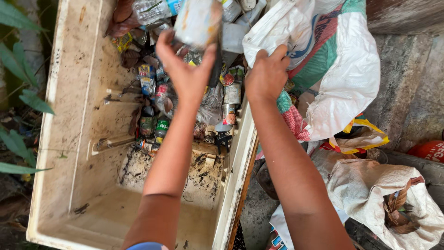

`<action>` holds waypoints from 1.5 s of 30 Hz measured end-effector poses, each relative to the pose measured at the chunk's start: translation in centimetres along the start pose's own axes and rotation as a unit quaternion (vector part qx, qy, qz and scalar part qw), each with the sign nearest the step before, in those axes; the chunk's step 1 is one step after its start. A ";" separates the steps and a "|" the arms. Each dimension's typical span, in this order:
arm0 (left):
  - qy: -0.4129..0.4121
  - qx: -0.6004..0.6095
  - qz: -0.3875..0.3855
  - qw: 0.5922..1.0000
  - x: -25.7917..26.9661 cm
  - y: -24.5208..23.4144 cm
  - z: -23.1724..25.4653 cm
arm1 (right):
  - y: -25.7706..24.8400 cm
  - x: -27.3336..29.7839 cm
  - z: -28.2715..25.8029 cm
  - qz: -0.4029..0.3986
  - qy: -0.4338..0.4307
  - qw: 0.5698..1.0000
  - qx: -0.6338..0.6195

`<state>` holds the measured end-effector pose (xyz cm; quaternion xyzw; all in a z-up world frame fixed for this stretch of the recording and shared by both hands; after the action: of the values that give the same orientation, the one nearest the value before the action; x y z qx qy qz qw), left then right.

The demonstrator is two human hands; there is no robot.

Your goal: The person sorts through various recyclable and non-recyclable waste items inside a large container by hand, placing items like plastic bottles, cans, and leaves into separate white bags.

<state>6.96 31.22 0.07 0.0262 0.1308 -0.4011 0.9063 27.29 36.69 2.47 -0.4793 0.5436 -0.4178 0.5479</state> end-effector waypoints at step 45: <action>-0.437 -0.213 -0.090 0.869 0.1 -6.5 -25.4 | -0.2 0.1 -0.1 0.014 -0.027 0.999 -0.015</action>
<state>-3.24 30.61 -24.12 -0.3569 -0.1945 -0.4138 0.8146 27.25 36.49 2.68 -0.4905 0.5415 -0.3890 0.5611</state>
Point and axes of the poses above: each hand's wrist, its own x-axis away from the middle knuckle, its own y-axis out of the palm, z = x × y, the point moved 7 cm from there along -x, towards the middle knuckle
